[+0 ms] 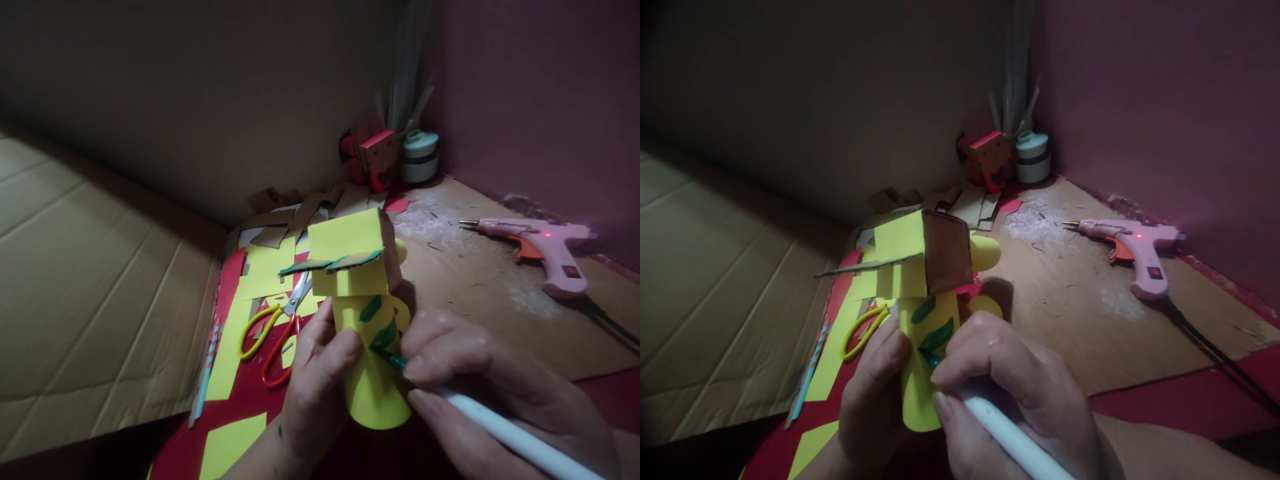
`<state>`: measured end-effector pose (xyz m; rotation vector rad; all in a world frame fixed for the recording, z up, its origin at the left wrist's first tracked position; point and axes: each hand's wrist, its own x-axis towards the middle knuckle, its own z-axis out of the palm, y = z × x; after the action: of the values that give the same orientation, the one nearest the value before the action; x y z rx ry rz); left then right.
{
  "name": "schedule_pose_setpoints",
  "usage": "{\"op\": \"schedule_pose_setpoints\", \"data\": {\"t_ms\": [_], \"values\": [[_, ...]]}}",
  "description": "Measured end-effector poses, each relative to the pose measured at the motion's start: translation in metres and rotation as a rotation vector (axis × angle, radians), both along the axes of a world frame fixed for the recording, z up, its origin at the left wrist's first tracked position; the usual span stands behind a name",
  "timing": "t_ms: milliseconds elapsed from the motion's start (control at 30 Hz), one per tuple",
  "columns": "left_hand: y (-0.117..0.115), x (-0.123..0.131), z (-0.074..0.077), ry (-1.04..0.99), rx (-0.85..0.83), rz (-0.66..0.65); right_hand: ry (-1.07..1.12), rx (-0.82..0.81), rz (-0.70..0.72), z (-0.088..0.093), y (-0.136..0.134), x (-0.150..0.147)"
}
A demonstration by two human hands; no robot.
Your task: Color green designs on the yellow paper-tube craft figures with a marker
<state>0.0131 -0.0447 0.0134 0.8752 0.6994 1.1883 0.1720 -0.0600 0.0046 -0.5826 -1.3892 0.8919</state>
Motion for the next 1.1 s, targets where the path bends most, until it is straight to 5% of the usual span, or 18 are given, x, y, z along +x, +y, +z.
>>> {"op": "schedule_pose_setpoints", "data": {"t_ms": [33, 1100], "values": [[0.000, 0.000, 0.000, 0.000, 0.001, -0.002, -0.046, -0.089, -0.021, 0.000, 0.000, 0.000], [0.001, 0.002, 0.000, 0.014, -0.023, 0.036, -0.092, -0.103, -0.022, -0.002, 0.000, 0.009]]}}
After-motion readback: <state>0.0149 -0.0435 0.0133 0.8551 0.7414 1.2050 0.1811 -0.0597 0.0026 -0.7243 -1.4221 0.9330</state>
